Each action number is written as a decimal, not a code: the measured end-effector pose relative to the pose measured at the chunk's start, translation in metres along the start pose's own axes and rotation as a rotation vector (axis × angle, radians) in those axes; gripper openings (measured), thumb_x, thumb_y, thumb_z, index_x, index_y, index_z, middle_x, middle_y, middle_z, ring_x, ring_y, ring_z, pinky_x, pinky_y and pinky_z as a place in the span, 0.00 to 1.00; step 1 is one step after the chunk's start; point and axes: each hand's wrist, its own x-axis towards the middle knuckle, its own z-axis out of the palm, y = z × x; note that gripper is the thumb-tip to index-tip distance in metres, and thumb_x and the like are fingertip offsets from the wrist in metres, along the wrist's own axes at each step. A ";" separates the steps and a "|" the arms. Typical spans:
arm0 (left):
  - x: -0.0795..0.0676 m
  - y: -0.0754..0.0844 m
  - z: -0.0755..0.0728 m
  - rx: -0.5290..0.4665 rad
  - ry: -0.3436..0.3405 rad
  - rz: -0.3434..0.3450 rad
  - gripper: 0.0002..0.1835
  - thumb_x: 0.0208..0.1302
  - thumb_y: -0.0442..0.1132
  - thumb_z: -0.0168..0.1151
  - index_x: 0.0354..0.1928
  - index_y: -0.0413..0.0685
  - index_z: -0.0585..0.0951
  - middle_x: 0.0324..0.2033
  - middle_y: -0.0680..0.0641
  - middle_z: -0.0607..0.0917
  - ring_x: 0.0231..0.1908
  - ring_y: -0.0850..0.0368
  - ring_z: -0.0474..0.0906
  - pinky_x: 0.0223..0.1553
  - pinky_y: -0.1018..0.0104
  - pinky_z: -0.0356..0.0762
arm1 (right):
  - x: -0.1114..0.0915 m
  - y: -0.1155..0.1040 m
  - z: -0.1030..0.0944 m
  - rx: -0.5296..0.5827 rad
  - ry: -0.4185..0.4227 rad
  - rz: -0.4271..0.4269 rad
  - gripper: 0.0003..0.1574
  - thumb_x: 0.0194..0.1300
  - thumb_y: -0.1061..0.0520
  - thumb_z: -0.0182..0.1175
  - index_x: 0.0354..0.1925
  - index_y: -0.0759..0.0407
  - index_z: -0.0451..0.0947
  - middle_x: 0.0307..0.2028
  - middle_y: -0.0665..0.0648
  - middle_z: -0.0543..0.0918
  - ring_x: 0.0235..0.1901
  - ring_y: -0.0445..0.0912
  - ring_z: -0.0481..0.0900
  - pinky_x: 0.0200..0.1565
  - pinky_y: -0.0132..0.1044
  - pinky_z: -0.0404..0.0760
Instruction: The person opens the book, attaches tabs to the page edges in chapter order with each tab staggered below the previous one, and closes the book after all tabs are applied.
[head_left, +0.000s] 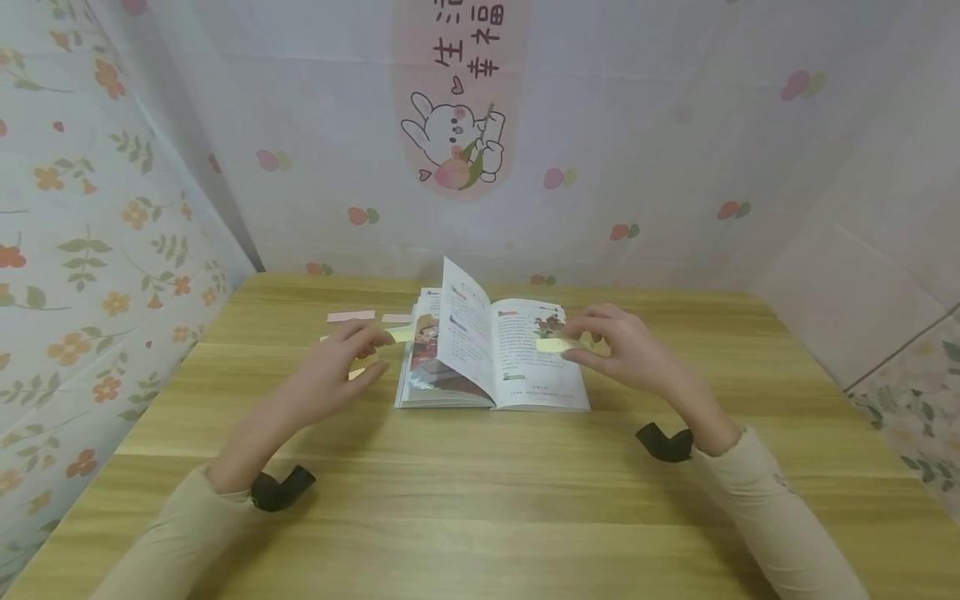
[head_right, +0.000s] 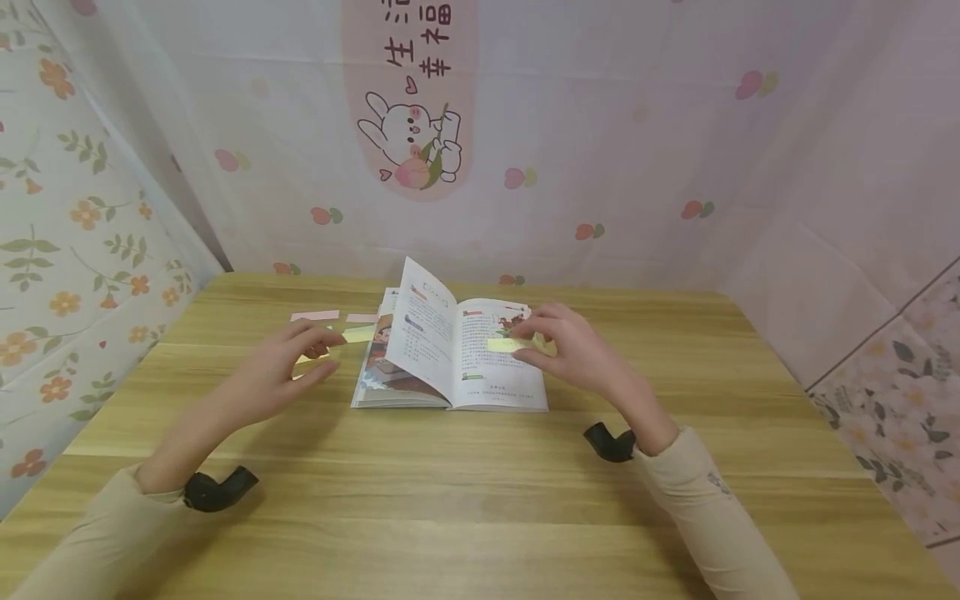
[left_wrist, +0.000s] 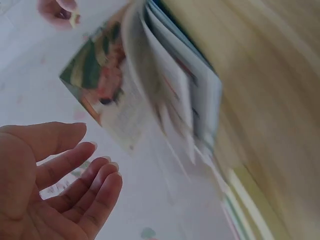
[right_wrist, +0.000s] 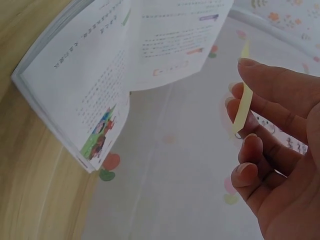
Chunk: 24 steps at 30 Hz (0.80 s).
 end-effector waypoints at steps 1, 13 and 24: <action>0.002 0.004 0.001 -0.010 0.003 0.008 0.13 0.69 0.32 0.64 0.53 0.40 0.79 0.49 0.42 0.79 0.47 0.42 0.81 0.50 0.46 0.80 | -0.001 0.001 0.000 -0.006 0.002 -0.002 0.13 0.61 0.60 0.73 0.46 0.57 0.86 0.46 0.53 0.86 0.39 0.47 0.78 0.40 0.43 0.80; 0.026 0.033 0.018 -0.018 0.131 0.218 0.15 0.66 0.30 0.66 0.53 0.36 0.80 0.49 0.39 0.77 0.50 0.44 0.73 0.49 0.52 0.75 | -0.015 0.012 0.000 -0.018 -0.030 0.028 0.15 0.62 0.60 0.72 0.48 0.61 0.85 0.44 0.54 0.85 0.39 0.50 0.78 0.40 0.51 0.82; 0.041 0.053 0.032 0.091 0.134 0.318 0.11 0.64 0.30 0.66 0.48 0.36 0.81 0.50 0.39 0.78 0.47 0.46 0.75 0.46 0.58 0.78 | -0.019 0.011 0.001 -0.050 -0.092 0.086 0.15 0.65 0.56 0.70 0.49 0.57 0.85 0.47 0.54 0.85 0.40 0.48 0.78 0.42 0.47 0.81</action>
